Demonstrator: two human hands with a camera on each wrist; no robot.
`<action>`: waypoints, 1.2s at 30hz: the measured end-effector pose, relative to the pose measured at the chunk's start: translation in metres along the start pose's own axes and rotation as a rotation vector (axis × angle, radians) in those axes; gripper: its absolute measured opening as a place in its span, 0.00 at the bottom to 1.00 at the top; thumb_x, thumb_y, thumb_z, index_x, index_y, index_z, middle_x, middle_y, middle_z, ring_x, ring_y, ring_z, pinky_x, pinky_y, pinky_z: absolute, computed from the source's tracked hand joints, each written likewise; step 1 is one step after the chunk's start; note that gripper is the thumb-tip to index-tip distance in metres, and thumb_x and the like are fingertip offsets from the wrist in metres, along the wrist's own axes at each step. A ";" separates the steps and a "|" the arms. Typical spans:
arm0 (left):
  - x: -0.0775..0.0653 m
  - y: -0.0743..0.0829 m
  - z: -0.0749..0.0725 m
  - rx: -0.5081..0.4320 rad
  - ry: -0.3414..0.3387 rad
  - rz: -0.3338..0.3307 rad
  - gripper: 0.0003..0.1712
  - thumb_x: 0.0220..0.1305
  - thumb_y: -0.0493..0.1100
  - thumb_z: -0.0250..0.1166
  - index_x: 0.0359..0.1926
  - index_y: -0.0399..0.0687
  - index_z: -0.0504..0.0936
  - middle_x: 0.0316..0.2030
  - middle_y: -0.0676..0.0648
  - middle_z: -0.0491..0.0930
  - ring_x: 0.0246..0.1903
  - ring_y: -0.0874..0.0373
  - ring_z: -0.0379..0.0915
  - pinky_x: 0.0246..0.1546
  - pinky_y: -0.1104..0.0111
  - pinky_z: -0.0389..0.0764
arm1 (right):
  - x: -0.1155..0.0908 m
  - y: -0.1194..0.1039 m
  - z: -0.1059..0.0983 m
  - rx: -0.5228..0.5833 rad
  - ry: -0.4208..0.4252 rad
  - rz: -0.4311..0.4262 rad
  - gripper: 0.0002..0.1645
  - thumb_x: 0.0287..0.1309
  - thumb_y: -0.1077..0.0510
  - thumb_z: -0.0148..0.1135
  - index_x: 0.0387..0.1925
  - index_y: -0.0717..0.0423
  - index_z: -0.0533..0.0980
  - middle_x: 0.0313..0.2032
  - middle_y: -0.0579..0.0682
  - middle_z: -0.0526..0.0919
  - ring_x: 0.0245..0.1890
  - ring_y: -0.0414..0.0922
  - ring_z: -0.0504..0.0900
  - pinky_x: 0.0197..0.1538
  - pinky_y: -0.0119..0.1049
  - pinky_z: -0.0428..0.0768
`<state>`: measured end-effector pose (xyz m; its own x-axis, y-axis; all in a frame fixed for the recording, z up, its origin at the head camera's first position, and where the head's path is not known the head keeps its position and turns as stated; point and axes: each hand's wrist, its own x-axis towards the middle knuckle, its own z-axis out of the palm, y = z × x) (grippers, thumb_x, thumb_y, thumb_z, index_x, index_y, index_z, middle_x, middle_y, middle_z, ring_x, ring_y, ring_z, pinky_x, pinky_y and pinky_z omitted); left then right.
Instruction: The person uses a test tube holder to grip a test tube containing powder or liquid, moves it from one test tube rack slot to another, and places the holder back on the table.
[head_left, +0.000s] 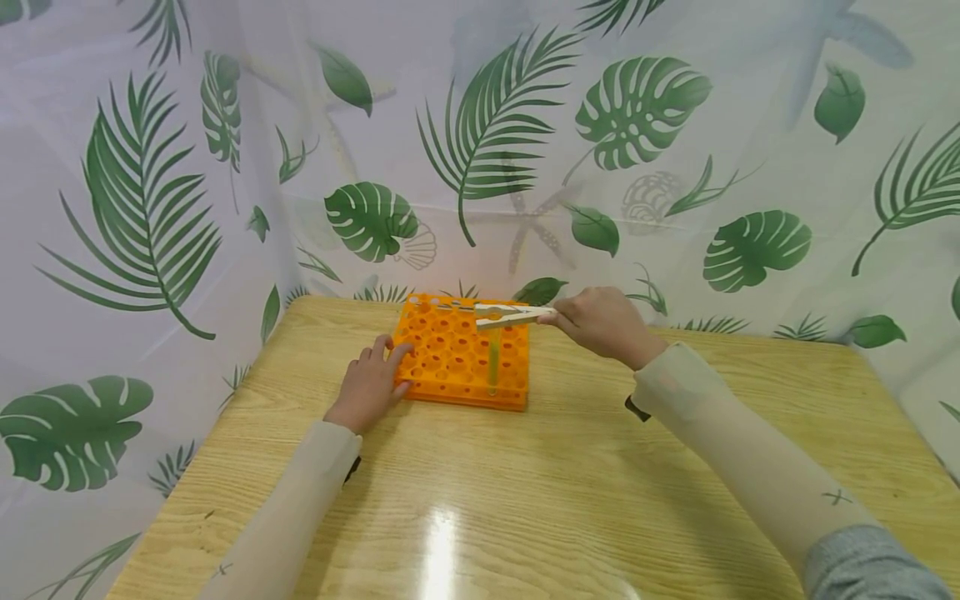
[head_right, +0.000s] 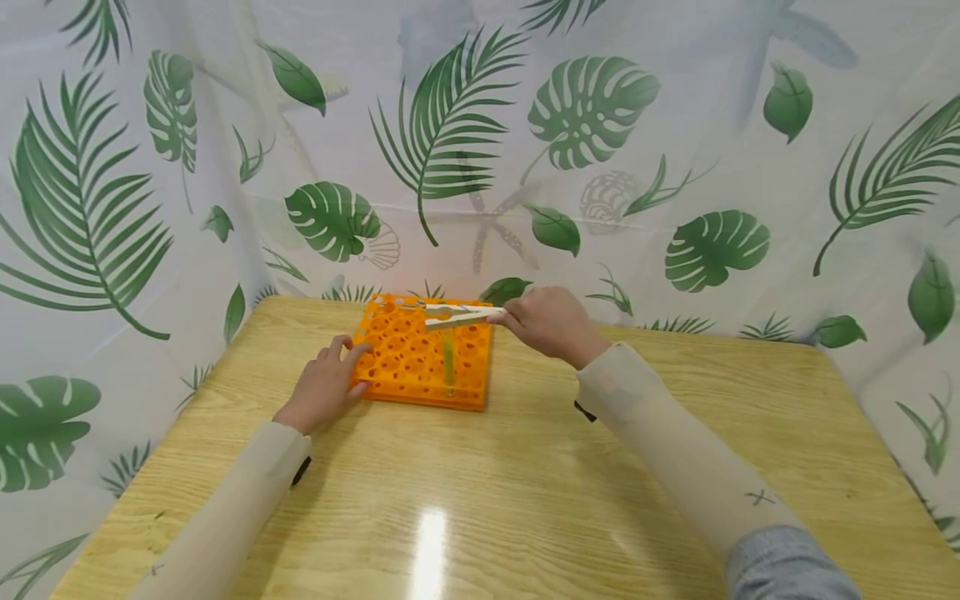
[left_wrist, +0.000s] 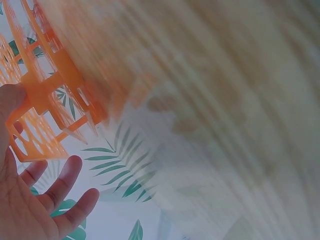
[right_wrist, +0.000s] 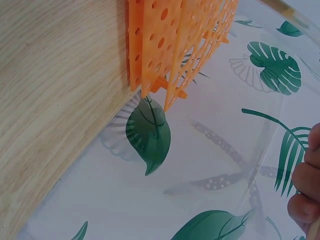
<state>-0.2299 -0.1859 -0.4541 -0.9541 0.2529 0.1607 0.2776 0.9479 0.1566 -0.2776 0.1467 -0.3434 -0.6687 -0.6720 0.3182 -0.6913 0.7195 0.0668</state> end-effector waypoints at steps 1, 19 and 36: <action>0.000 0.000 0.000 0.001 0.001 0.002 0.31 0.62 0.53 0.62 0.63 0.55 0.63 0.55 0.41 0.62 0.39 0.46 0.67 0.39 0.55 0.74 | 0.000 0.000 0.000 -0.001 0.001 -0.002 0.25 0.62 0.45 0.56 0.12 0.49 0.66 0.09 0.42 0.58 0.10 0.38 0.55 0.18 0.31 0.57; 0.002 -0.002 0.002 0.006 0.003 0.006 0.31 0.63 0.53 0.61 0.64 0.55 0.63 0.56 0.40 0.62 0.41 0.46 0.68 0.39 0.55 0.74 | 0.003 0.002 0.000 -0.015 0.028 -0.038 0.27 0.62 0.46 0.57 0.10 0.49 0.62 0.08 0.42 0.55 0.10 0.38 0.53 0.18 0.31 0.56; 0.001 -0.002 0.003 0.010 0.002 0.005 0.30 0.63 0.53 0.62 0.63 0.54 0.63 0.54 0.41 0.62 0.39 0.47 0.67 0.38 0.56 0.74 | 0.001 0.000 -0.003 0.007 -0.004 0.008 0.25 0.63 0.44 0.55 0.13 0.51 0.71 0.07 0.43 0.60 0.09 0.39 0.58 0.20 0.34 0.67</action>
<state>-0.2312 -0.1865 -0.4576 -0.9524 0.2576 0.1633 0.2815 0.9484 0.1459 -0.2771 0.1468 -0.3400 -0.6755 -0.6668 0.3146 -0.6876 0.7238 0.0576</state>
